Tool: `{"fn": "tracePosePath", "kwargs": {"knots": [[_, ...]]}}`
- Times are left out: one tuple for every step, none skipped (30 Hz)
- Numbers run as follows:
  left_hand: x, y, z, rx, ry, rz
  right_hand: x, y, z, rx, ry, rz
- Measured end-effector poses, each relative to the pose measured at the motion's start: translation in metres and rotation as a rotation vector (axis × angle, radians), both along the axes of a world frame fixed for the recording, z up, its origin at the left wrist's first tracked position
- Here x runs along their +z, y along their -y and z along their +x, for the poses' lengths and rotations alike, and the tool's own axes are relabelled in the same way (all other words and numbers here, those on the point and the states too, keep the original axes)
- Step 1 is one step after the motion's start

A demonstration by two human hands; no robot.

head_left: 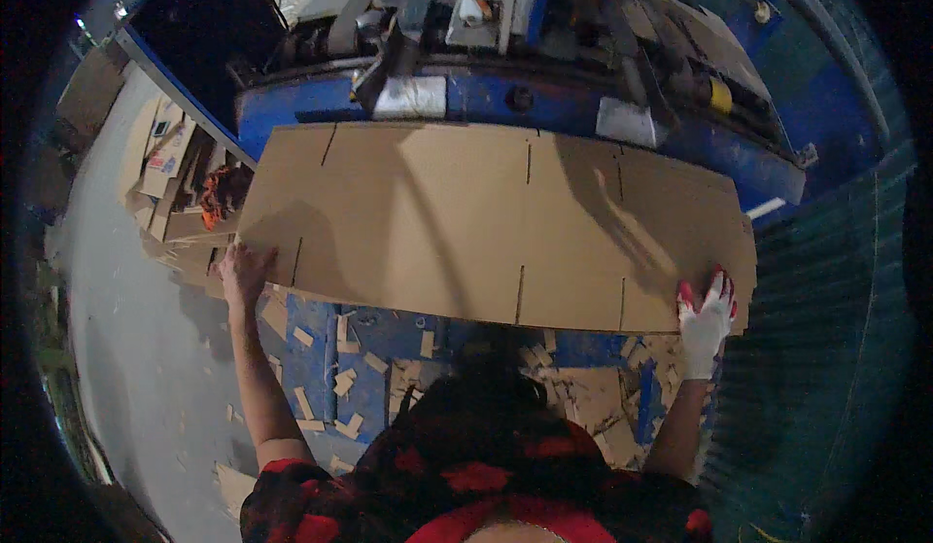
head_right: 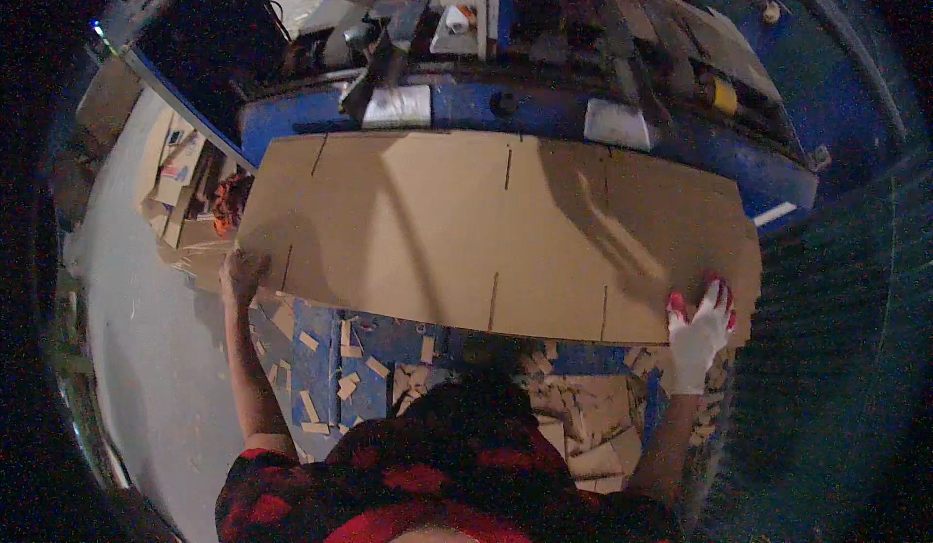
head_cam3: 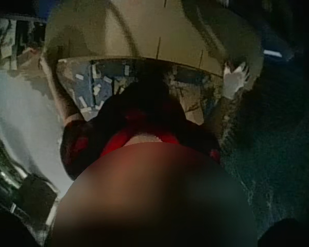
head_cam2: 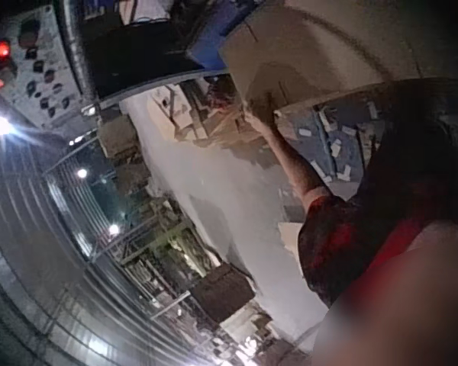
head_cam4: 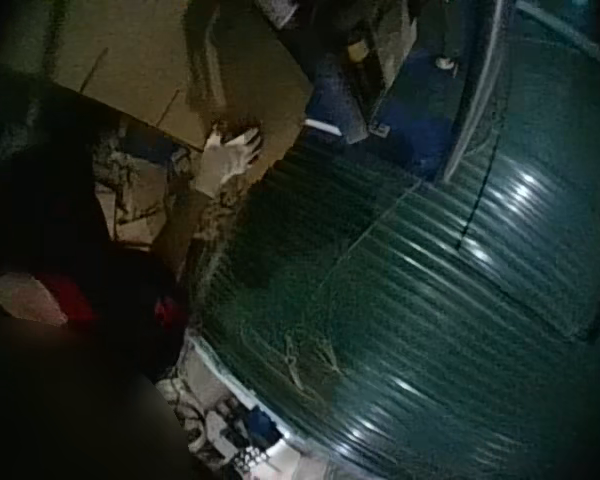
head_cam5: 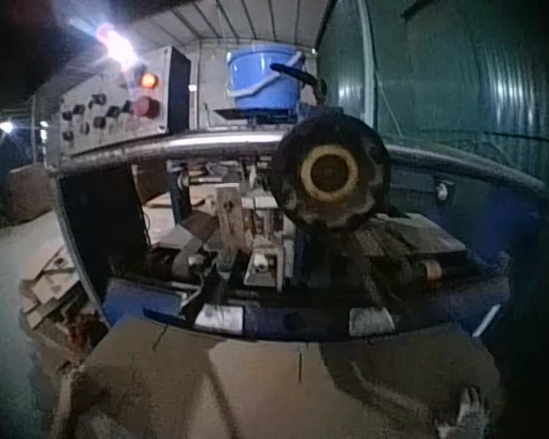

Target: The person repeatedly folds flat cardboard sheets into box shapes using a blue machine. They align the cardboard, fold the flaps, and press the edges to form the box structure. The process is repeated continuously throughout the clip.

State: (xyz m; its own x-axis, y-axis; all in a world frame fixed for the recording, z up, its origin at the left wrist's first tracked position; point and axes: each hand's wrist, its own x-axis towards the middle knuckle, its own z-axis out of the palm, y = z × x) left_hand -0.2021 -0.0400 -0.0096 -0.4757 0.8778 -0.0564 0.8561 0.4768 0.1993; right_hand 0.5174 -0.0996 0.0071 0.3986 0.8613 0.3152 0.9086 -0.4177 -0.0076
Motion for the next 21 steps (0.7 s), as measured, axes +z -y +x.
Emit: {"fn": "tracePosePath", "kwargs": {"knots": [[-0.004,0.007,0.000,0.017,-0.043,0.012,0.003,0.017,0.000,0.010,0.017,0.051],[-0.008,0.015,0.000,0.021,-0.095,0.049,0.003,0.035,0.001,-0.098,0.020,0.034],[-0.011,0.019,-0.001,0.022,-0.153,0.096,0.001,0.047,0.002,-0.303,0.008,0.073],[-0.015,0.021,0.001,0.050,-0.147,0.143,-0.006,0.055,0.001,-0.461,0.015,0.161],[-0.016,0.021,0.000,0.049,-0.187,0.138,-0.014,0.063,0.001,-0.618,0.022,0.252],[-0.015,0.019,0.000,0.051,-0.226,0.132,-0.022,0.064,0.004,-0.693,-0.064,0.393],[-0.014,0.018,0.000,0.063,-0.268,0.083,-0.025,0.070,0.008,-0.567,-0.496,0.580],[-0.012,0.017,0.001,0.053,-0.248,0.103,-0.030,0.075,0.010,-0.468,-0.976,0.689],[-0.007,0.015,0.002,0.052,-0.233,0.084,-0.034,0.077,0.012,-0.336,-1.460,0.773],[-0.003,0.012,0.004,0.056,-0.220,0.067,-0.038,0.071,0.014,-0.338,-1.435,0.928],[0.001,0.010,0.007,0.068,-0.203,0.030,-0.038,0.072,0.018,-0.280,-1.394,0.931],[0.005,0.008,0.008,0.083,-0.189,-0.006,-0.036,0.075,0.022,-0.220,-1.358,0.931],[0.009,0.006,0.007,0.095,-0.194,-0.032,-0.035,0.075,0.026,-0.122,-1.340,0.927],[0.012,0.002,0.005,0.166,-0.108,-0.058,-0.035,0.073,0.031,-0.180,-1.338,0.910],[0.013,-0.001,0.000,0.224,-0.049,-0.065,-0.040,0.071,0.031,-0.239,-1.308,0.871],[0.014,-0.005,-0.005,0.247,0.038,-0.091,-0.047,0.069,0.031,-0.239,-1.319,0.846],[0.013,-0.008,-0.009,0.260,0.121,-0.110,-0.055,0.064,0.030,-0.268,-1.328,0.811],[0.008,-0.009,-0.011,0.300,0.149,-0.100,-0.064,0.058,0.028,-0.181,-1.316,0.867],[0.005,-0.006,-0.013,0.318,0.209,-0.093,-0.069,0.055,0.031,-0.161,-1.431,0.803],[0.001,-0.004,-0.016,0.339,0.233,-0.059,-0.073,0.058,0.035,-0.172,-1.564,0.743],[0.001,0.000,-0.022,0.328,0.280,-0.043,-0.080,0.050,0.037,-0.238,-1.619,0.738]]}}
